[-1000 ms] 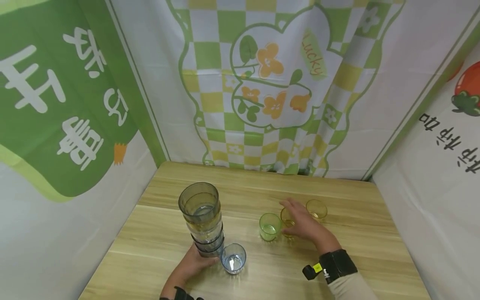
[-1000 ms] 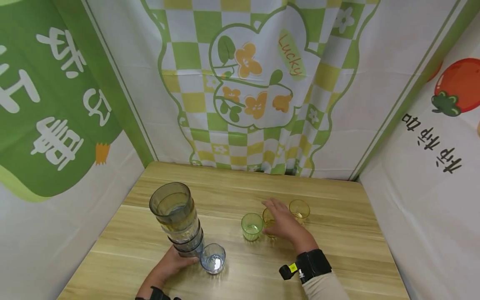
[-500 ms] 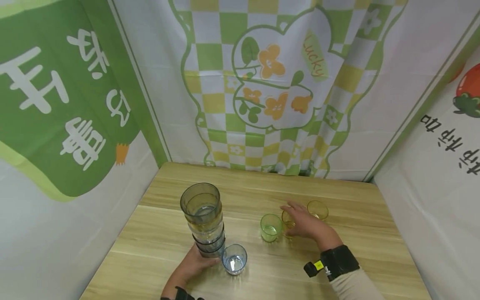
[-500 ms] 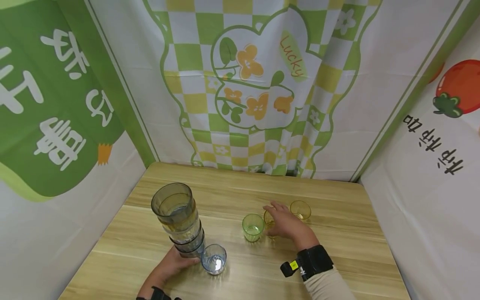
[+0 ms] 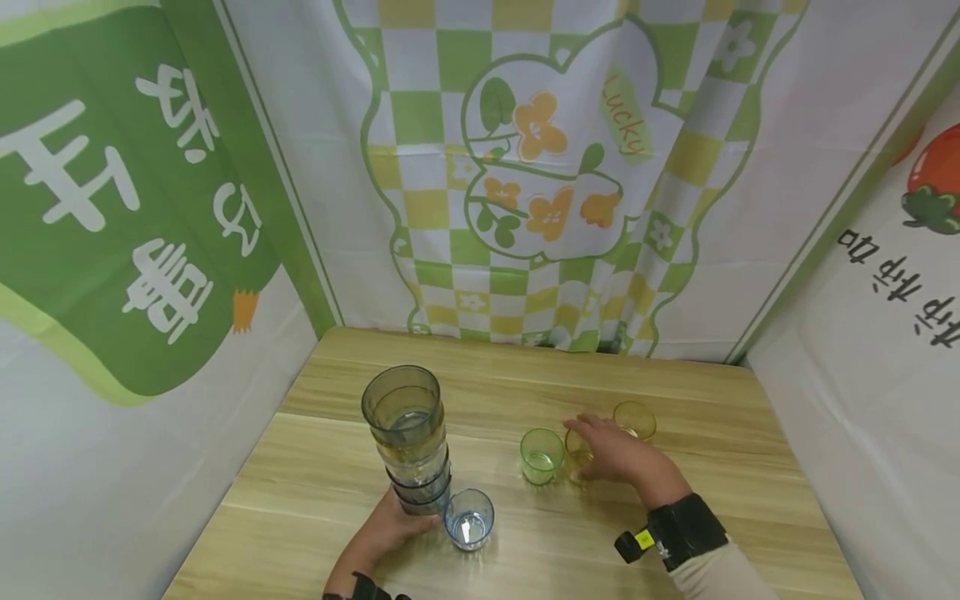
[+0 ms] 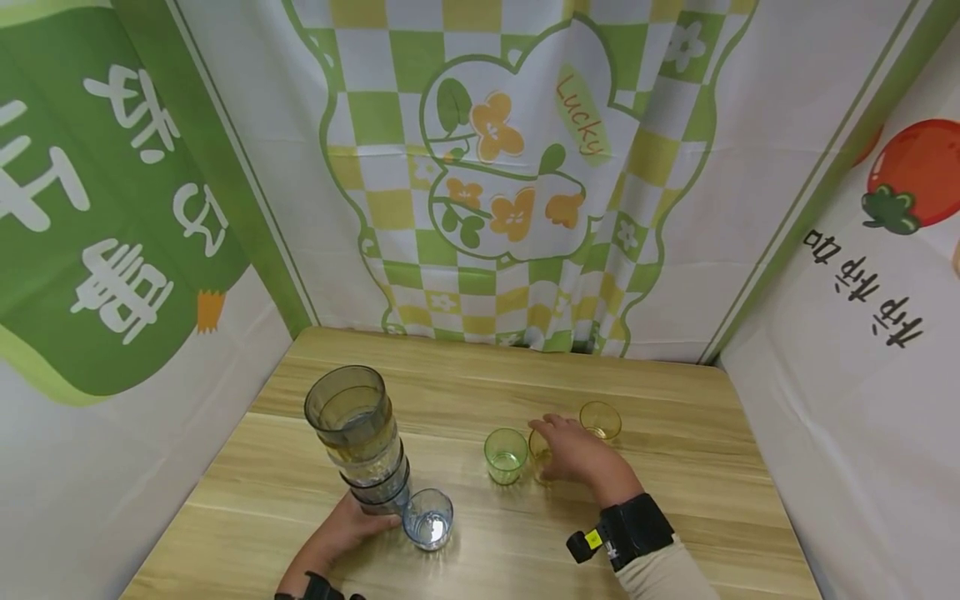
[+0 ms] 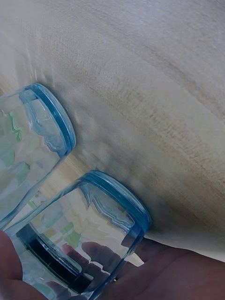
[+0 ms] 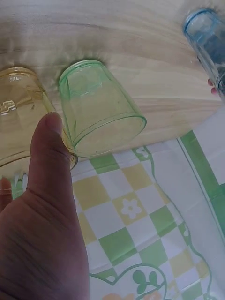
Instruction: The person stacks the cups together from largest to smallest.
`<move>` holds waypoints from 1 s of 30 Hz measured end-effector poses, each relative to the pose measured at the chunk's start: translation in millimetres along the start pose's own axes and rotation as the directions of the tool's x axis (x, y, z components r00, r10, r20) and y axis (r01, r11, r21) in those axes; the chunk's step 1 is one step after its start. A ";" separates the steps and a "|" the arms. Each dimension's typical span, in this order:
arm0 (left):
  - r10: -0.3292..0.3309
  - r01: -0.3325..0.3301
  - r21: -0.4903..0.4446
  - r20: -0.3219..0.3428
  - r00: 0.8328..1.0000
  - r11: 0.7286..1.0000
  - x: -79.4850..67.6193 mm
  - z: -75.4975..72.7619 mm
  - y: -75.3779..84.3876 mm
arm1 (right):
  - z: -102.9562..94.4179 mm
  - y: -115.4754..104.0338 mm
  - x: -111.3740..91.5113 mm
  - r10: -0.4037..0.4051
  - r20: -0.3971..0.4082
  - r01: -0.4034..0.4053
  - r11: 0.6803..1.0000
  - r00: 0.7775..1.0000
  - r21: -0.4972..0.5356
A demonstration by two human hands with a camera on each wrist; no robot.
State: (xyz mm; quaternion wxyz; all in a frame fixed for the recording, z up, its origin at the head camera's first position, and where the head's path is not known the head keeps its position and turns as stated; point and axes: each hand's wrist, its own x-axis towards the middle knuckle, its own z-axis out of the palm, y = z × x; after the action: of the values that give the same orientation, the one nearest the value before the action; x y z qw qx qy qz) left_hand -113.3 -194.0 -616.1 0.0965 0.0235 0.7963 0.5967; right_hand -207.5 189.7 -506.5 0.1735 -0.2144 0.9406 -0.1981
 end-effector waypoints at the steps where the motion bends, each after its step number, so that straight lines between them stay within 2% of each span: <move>1: -0.001 0.001 -0.004 0.000 1.000 1.000 0.2 0.1 0.2 | -0.3 -1.1 -1.7 -0.003 0.001 0.003 1.000 1.000 -0.011; 14: -0.009 0.009 -0.055 -0.005 1.000 0.998 1.0 0.1 2.5 | -0.1 -11.4 -26.8 -0.080 0.031 0.084 0.986 0.996 -0.146; 20: -0.004 0.004 -0.060 -0.005 1.000 0.998 1.6 -0.3 4.3 | -1.0 -16.3 -33.8 -0.062 0.059 0.072 0.979 0.996 -0.191; 27: -0.005 0.005 -0.041 0.007 1.000 0.999 5.0 0.2 1.0 | -10.2 -26.1 -39.9 -0.050 0.154 0.080 0.978 0.987 -0.195; 30: 0.011 -0.011 -0.034 0.006 1.000 0.999 4.3 0.1 0.6 | -19.1 -34.1 -41.8 -0.072 0.183 0.106 0.977 0.980 -0.182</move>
State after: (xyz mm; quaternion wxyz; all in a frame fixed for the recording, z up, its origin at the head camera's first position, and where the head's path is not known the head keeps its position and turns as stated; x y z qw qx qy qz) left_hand -117.5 -193.0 -616.1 0.0962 0.0280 0.7857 0.6104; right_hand -168.5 186.8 -464.8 0.2253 -0.2888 0.9257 -0.0947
